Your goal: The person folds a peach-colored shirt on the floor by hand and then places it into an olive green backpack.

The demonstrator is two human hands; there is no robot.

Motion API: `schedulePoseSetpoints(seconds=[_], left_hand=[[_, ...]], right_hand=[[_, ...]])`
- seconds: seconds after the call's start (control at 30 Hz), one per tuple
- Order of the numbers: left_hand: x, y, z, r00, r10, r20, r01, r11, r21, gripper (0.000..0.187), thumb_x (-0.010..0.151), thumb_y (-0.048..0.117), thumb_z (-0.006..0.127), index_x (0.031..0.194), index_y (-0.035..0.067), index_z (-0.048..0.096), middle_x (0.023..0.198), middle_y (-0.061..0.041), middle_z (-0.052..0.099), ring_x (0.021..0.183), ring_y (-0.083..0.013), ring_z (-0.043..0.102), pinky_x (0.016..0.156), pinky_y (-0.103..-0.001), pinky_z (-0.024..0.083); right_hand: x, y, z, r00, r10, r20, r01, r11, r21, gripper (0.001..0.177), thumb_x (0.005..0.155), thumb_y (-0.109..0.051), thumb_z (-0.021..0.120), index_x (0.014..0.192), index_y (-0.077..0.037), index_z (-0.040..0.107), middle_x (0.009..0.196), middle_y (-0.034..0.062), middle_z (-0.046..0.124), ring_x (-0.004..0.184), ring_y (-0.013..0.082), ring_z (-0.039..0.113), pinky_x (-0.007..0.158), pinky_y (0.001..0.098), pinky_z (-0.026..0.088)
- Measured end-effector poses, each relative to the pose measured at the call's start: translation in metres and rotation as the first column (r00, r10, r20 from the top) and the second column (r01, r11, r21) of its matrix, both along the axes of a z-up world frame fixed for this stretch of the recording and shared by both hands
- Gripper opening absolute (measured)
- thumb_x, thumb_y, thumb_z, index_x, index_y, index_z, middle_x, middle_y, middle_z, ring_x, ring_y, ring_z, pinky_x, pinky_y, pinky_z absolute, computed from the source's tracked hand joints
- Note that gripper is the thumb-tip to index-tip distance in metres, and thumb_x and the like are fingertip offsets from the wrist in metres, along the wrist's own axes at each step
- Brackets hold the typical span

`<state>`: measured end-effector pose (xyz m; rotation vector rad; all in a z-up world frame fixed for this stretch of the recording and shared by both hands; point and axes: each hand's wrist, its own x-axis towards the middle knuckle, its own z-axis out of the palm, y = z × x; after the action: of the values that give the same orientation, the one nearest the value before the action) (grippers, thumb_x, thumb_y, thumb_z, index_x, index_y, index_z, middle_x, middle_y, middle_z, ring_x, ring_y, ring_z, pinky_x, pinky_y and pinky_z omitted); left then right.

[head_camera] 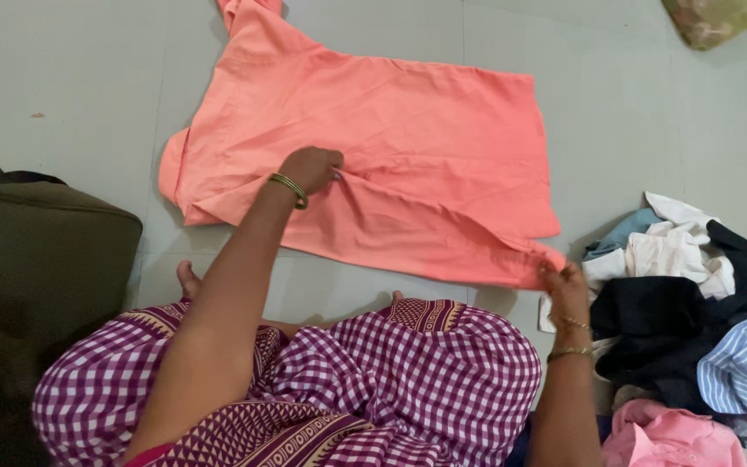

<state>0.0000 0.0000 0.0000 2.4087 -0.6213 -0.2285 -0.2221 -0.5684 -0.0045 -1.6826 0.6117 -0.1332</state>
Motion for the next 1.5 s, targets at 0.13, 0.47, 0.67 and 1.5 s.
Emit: schedulePoseSetpoints(seconds=[0.13, 0.47, 0.67, 1.5], left_hand=[[0.023, 0.021, 0.015, 0.842, 0.073, -0.534, -0.209, 0.957, -0.199, 0.009, 0.092, 0.018, 0.071, 0.097, 0.010, 0.068, 0.071, -0.007, 0.070, 0.058, -0.0164, 0.063, 0.051, -0.035, 0.049], [0.051, 0.013, -0.004, 0.871, 0.290, 0.396, -0.215, 0.951, -0.222, 0.037, 0.074, 0.007, 0.076, 0.110, 0.005, 0.067, 0.113, -0.019, 0.069, 0.094, -0.0351, 0.064, 0.073, -0.048, 0.053], [-0.019, -0.019, -0.006, 0.890, 0.015, 0.455, -0.149, 0.954, 0.261, 0.018, 0.098, 0.016, 0.060, 0.114, 0.009, 0.062, 0.121, -0.013, 0.060, 0.111, -0.0346, 0.060, 0.094, -0.053, 0.047], [-0.020, 0.015, -0.016, 0.980, -0.016, 0.199, -0.072, 0.900, 0.429, 0.036, 0.092, 0.039, 0.071, 0.118, 0.014, 0.063, 0.117, -0.009, 0.066, 0.109, -0.0322, 0.065, 0.084, -0.051, 0.054]], right_hand=[[0.043, -0.029, 0.029, 0.955, 0.103, 0.279, -0.122, 0.991, 0.049, 0.022, 0.096, -0.001, 0.076, 0.108, -0.005, 0.057, 0.105, 0.0018, 0.066, 0.098, 0.0099, 0.067, 0.091, 0.0232, 0.056], [0.163, 0.004, -0.042, 0.951, 0.127, -0.282, -0.306, 0.518, -0.799, 0.040, 0.090, -0.013, 0.074, 0.126, -0.005, 0.058, 0.113, 0.0215, 0.067, 0.095, 0.0376, 0.065, 0.077, 0.0484, 0.054], [0.143, 0.047, -0.041, 0.939, 0.329, -0.101, -0.124, 0.052, -0.991, 0.046, 0.104, -0.015, 0.064, 0.147, -0.001, 0.051, 0.144, 0.0270, 0.053, 0.127, 0.0456, 0.054, 0.105, 0.0560, 0.048], [0.121, 0.069, -0.020, 0.719, 0.518, -0.464, -0.611, 0.153, -0.777, 0.048, 0.091, -0.038, 0.068, 0.134, -0.016, 0.063, 0.133, 0.0110, 0.066, 0.121, 0.0318, 0.061, 0.098, 0.0475, 0.051]])
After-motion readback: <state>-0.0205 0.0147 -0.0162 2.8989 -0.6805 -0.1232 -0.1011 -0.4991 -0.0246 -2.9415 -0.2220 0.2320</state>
